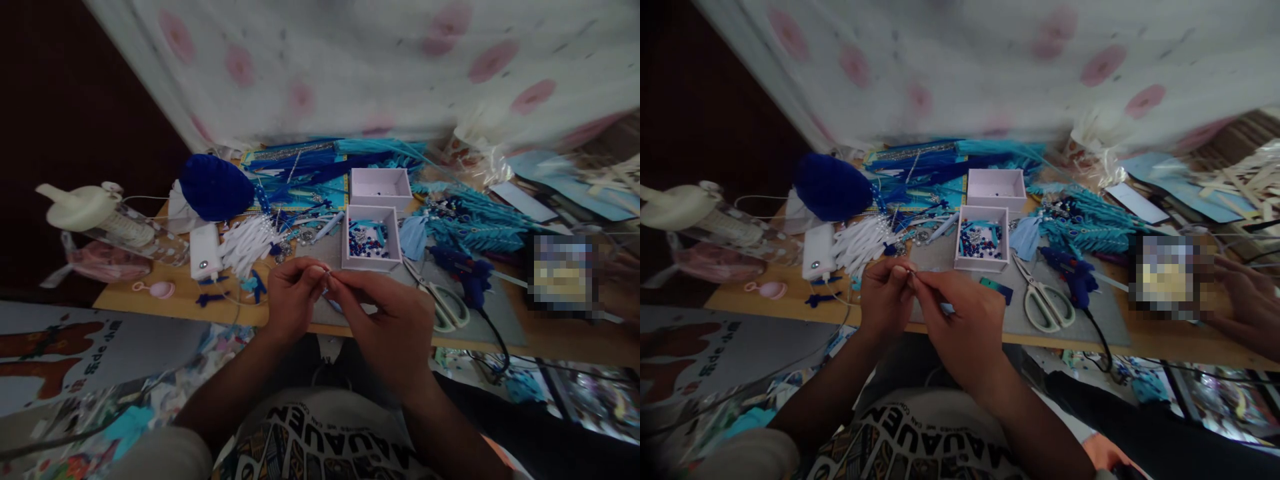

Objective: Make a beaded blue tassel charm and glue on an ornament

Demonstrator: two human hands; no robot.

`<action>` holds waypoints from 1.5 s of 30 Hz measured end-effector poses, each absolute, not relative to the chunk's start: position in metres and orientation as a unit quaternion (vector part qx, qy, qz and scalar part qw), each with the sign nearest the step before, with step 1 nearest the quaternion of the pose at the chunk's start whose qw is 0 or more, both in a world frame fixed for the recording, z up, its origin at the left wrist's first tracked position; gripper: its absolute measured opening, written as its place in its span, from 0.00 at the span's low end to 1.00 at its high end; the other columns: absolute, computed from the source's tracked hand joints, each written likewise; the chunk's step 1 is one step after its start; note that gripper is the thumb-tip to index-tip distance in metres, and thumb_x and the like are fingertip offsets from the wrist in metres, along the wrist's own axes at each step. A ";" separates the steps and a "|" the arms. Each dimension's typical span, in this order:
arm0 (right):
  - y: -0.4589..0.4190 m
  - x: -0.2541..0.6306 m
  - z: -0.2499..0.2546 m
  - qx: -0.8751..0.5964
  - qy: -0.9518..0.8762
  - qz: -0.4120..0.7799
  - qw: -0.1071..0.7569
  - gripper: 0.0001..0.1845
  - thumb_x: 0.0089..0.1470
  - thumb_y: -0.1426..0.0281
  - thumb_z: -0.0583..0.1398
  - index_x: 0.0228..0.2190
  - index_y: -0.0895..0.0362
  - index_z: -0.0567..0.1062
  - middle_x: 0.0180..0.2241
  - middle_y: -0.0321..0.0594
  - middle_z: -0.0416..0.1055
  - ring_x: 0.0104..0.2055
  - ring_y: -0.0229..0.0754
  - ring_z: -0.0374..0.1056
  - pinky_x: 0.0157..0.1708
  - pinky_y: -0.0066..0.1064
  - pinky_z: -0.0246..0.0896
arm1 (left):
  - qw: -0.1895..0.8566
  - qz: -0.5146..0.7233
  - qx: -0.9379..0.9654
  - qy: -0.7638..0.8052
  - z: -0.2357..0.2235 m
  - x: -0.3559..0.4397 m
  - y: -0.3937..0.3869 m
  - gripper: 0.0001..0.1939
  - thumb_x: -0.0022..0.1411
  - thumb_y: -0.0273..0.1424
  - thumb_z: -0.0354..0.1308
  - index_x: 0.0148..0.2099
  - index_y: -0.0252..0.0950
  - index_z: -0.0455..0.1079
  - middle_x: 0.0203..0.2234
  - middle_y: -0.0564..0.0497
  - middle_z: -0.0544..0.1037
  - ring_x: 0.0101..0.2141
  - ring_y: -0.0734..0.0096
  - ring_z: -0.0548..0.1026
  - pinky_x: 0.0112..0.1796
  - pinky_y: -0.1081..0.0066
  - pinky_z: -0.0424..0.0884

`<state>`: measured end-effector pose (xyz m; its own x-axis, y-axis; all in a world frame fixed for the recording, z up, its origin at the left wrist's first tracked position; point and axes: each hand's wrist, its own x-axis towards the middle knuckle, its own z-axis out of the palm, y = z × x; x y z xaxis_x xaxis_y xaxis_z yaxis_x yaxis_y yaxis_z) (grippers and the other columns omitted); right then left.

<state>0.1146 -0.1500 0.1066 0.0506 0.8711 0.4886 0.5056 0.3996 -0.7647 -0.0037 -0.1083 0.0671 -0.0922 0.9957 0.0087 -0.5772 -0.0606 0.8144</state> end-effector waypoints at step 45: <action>-0.123 0.118 0.043 -0.525 -0.632 0.282 0.494 0.08 0.60 0.70 0.63 0.34 0.54 0.84 0.29 0.38 0.82 0.30 0.41 0.78 0.31 0.29 0.70 | 0.635 0.601 0.279 0.398 0.017 -0.001 -0.090 0.22 0.36 0.45 0.78 0.23 0.33 0.76 0.14 0.57 0.71 0.15 0.85 0.61 0.19 0.80 0.59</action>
<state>0.1176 -0.1234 0.0434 0.0406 0.9436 0.3285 0.3857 0.2885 -0.8764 -0.0012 -0.0901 0.0169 -0.0388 0.9848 -0.1693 -0.5412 0.1217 0.8320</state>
